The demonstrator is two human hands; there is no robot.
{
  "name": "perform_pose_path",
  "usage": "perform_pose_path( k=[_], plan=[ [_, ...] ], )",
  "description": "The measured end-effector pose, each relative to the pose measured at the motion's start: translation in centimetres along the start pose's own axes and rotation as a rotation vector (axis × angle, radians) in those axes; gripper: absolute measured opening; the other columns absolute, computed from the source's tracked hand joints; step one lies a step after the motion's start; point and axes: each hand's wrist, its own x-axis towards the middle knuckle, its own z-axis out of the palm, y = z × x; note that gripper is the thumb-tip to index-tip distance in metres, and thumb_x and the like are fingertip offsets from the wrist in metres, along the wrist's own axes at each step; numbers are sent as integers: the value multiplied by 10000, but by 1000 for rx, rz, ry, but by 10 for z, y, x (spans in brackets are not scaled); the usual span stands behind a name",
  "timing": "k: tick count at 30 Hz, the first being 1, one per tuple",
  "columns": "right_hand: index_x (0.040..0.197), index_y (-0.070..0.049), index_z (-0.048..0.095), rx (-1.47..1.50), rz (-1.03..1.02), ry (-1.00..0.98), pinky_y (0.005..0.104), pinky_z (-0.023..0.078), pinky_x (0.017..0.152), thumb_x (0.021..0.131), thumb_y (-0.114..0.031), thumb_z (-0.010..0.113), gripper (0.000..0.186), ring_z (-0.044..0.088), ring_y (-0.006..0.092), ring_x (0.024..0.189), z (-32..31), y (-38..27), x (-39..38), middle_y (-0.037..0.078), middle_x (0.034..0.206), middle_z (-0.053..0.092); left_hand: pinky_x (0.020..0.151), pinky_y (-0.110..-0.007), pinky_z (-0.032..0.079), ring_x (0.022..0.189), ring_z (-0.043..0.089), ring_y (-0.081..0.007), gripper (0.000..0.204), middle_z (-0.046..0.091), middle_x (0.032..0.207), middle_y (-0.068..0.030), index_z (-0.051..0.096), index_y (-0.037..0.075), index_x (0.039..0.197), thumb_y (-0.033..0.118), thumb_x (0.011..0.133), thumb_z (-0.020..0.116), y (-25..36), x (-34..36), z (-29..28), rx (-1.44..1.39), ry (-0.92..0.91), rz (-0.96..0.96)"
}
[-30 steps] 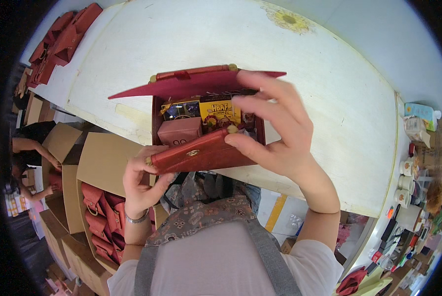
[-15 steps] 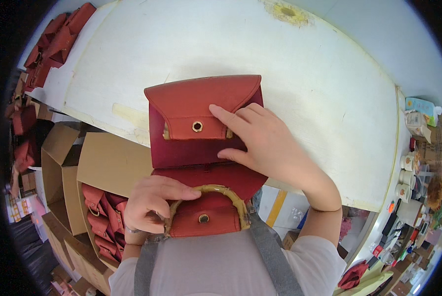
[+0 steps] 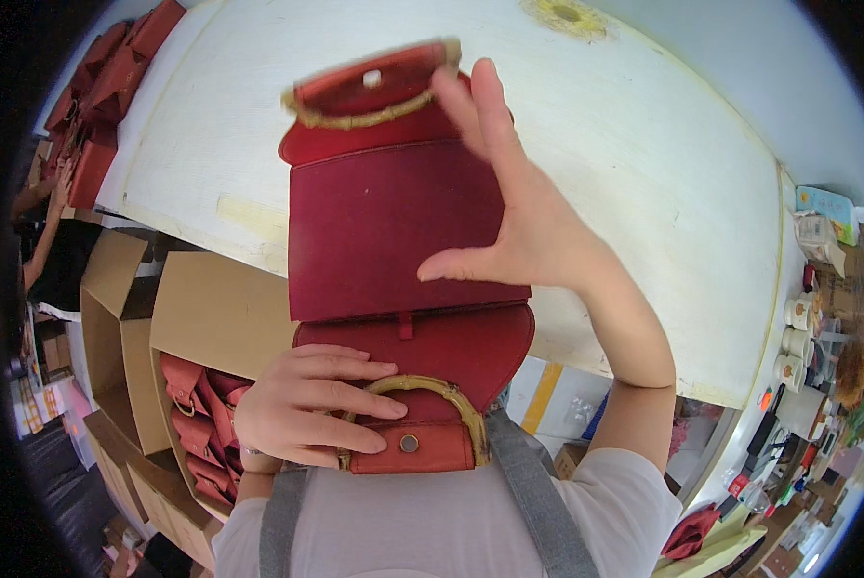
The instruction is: The person repeatedly opens red handbag-shaped boxes, places small gold-wrapped items inside, closes the boxes, and sets them on a table. The process is repeated for multiple identical boxes in a warehouse-like room with stacked cardboard boxes.
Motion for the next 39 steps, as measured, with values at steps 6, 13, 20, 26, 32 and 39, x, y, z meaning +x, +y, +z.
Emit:
perform_pose_path(
  k=[6, 13, 20, 26, 32, 39],
  plan=[
    [1331, -239, 546, -610, 78, -639, 474, 286, 1113, 618, -315, 815, 765, 312, 371, 1354, -5, -21, -7, 144, 1472, 361, 939, -435, 458, 1156, 575, -278, 361, 627, 1227, -16, 688, 181, 1062, 329, 733, 692, 1, -3, 0, -1, -68, -40],
    [1138, -206, 689, -419, -32, -511, 455, 277, 1102, 712, -265, 763, 436, 441, 354, 1244, -5, -16, -18, 93, 1279, 572, 911, -422, 476, 1125, 590, -272, 358, 634, 1209, -14, 689, 183, 1054, 326, 727, 702, 1, -1, 1, 3, -103, -25],
    [1122, -135, 681, -544, 63, -491, 452, 293, 1088, 788, -238, 732, 354, 456, 352, 1237, 8, -12, -29, 121, 1258, 575, 828, -434, 520, 1036, 616, -376, 276, 675, 1128, -64, 713, 149, 941, 289, 716, 791, 3, 0, 5, -65, -23, 12],
    [1208, -65, 592, -19, 256, -17, 377, 474, 944, 829, -85, 699, 394, 527, 268, 1184, 16, -16, -17, 122, 1289, 534, 848, -406, 513, 1100, 569, -349, 216, 663, 1140, -25, 732, 109, 897, 170, 696, 781, 16, 13, 4, -120, 226, 70],
    [1198, -54, 534, 273, 208, 308, 301, 522, 869, 801, 9, 701, 435, 573, 190, 1082, 14, 8, 17, 98, 1200, 543, 855, -403, 517, 1138, 562, -417, 247, 712, 903, -49, 713, 136, 593, 37, 812, 654, 12, 36, -7, -39, 506, -12],
    [1000, -138, 664, -972, -277, 282, 329, 525, 768, 714, -71, 723, 299, 564, 238, 1004, -2, 42, 53, 64, 1133, 549, 974, -450, 476, 1186, 520, -386, 253, 681, 1088, -79, 728, 68, 803, -126, 688, 614, -23, 51, -27, 277, 499, 34]
  ],
)
